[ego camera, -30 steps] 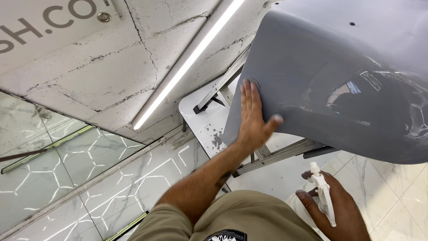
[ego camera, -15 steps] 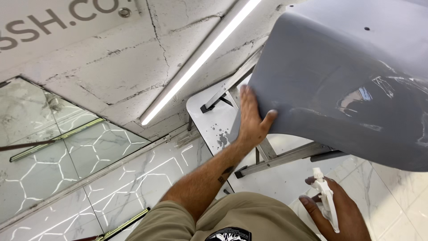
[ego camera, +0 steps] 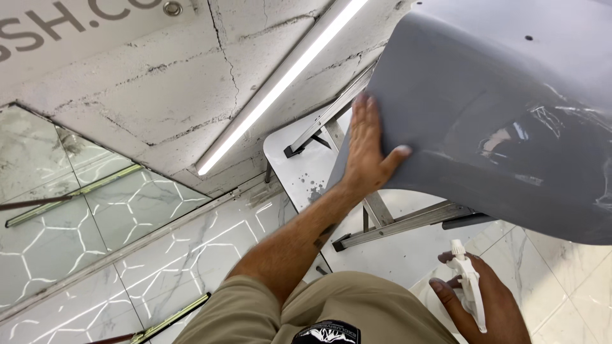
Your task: The person rubs their hand across the surface of a grey car bumper, sprays it with liquid from a bottle, and continues to rub the surface by hand while it is wet.
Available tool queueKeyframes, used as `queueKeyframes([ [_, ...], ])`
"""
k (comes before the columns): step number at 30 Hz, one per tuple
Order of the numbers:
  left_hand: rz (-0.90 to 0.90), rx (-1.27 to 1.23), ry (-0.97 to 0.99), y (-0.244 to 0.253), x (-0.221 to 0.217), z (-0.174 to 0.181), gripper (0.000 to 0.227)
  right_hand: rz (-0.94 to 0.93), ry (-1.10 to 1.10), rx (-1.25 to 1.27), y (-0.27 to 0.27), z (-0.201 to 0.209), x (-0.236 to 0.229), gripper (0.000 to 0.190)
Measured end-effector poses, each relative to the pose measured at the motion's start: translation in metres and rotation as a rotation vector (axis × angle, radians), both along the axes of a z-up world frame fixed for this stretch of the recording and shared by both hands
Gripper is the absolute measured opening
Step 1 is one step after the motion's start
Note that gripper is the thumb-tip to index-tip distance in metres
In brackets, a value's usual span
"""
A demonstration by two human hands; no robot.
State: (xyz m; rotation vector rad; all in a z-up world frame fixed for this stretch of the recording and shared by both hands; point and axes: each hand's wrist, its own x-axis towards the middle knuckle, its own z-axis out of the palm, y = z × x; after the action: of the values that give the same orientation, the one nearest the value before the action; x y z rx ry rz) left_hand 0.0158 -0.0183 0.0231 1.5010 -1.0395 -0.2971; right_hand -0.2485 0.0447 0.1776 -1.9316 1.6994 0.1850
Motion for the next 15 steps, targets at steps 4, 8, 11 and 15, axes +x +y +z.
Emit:
queueKeyframes([
  [4,0.012,0.18,0.277,0.032,-0.03,-0.044,0.145,-0.021,-0.045,-0.007,-0.007,-0.007,-0.009,0.052],
  [8,-0.077,0.118,0.154,0.034,-0.045,-0.035,0.137,-0.026,-0.03,0.01,-0.008,-0.002,0.001,0.049],
  [11,-0.061,0.063,0.045,0.019,-0.021,-0.027,0.139,-0.013,-0.018,0.022,-0.008,-0.003,0.004,0.049],
  [15,-0.024,0.117,0.174,0.028,-0.014,-0.029,0.138,0.019,-0.018,-0.005,-0.011,-0.005,0.005,0.049],
])
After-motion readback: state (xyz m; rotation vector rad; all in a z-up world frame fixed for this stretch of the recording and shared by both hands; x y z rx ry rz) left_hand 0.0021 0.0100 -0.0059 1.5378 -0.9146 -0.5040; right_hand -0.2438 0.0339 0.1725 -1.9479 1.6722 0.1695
